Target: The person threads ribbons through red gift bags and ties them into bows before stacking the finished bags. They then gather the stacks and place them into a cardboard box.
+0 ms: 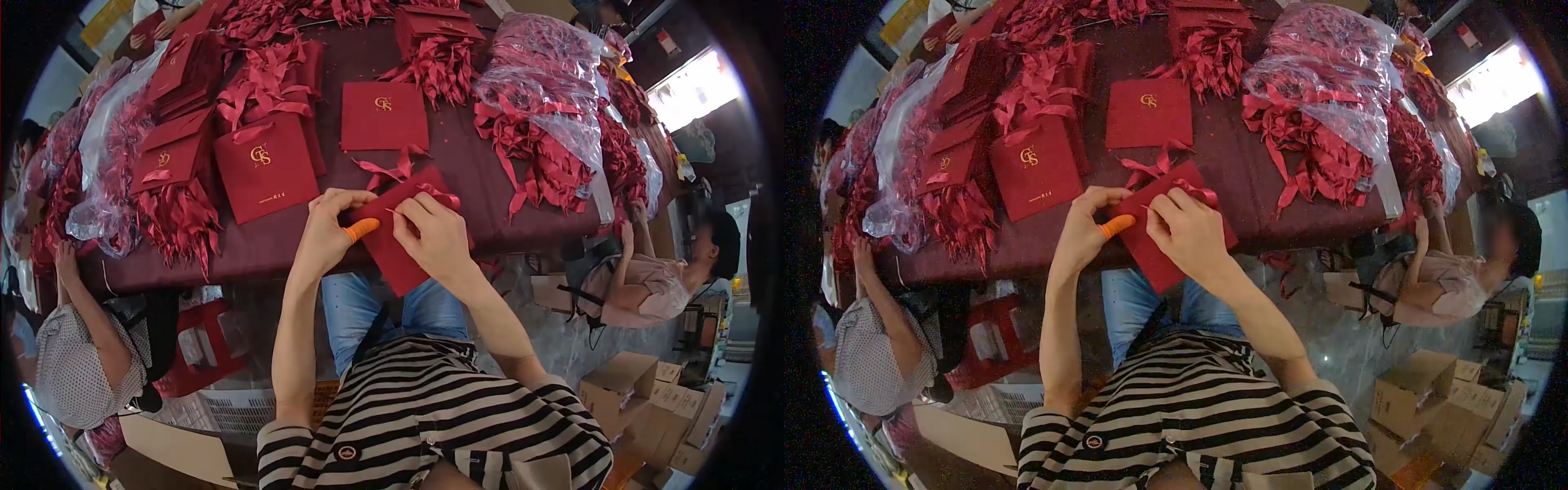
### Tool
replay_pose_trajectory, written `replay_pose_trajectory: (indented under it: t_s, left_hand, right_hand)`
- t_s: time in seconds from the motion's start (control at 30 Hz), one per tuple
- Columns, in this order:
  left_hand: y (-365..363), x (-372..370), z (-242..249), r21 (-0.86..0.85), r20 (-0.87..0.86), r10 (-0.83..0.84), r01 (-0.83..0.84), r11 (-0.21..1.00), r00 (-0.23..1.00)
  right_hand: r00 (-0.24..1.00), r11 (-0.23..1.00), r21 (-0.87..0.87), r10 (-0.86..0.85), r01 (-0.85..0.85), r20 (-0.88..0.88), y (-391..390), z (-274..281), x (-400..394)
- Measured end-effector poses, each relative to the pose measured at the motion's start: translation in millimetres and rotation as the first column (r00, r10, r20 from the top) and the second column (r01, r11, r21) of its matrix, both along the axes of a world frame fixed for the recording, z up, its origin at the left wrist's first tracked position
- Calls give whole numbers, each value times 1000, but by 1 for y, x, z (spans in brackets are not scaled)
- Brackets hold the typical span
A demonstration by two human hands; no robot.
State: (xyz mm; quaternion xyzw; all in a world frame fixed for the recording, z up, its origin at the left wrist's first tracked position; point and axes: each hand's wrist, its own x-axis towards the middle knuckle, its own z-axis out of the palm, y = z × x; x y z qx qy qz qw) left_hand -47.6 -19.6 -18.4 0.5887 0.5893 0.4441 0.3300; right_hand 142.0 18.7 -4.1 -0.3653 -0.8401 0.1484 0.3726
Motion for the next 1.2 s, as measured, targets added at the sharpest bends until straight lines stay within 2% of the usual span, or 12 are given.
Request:
replay_pose_trajectory:
  t_s: [0.3,0.37,0.57,0.67,0.73,0.8,0.9,0.97,1.03,1.1,1.13,1.2]
  left_hand:
    - [-3,2,-3,-4,-25,4,-4,1000,1000]
    - [-5,4,-3,3,-43,7,-7,1000,999]
    - [-6,9,-2,57,-55,51,-48,997,997]
    - [-10,17,1,132,-148,96,-77,988,984]
    - [-12,25,6,313,-204,150,-81,946,967]
    - [-12,30,6,337,-184,167,-97,937,969]
    - [-12,32,13,312,-183,206,-142,939,961]
    - [-14,32,13,294,-187,183,-122,948,965]
    - [-15,31,12,327,-201,154,-81,941,967]
    - [-18,33,13,308,-257,114,-31,951,960]
    - [-19,37,14,308,-258,111,-28,951,960]
    - [-19,46,17,473,-384,215,-10,881,898]
  right_hand:
    - [999,997,59,43,-43,4,-2,0,-7]
    - [996,995,96,-34,27,77,-4,-1,-9]
    - [993,996,84,-13,3,121,-3,10,-11]
    - [976,992,126,-54,28,213,-4,13,-13]
    - [973,989,145,-72,41,219,-5,19,-18]
    - [970,986,158,-90,55,226,-5,19,-20]
    - [981,995,52,-90,82,173,-3,19,-16]
    - [996,980,-201,22,-4,91,2,22,-5]
    - [1000,976,-216,29,-26,11,6,27,2]
    - [996,928,-363,90,-81,9,10,37,9]
    - [988,956,-282,114,-80,107,13,35,12]
    - [979,962,-252,147,-108,144,18,38,20]
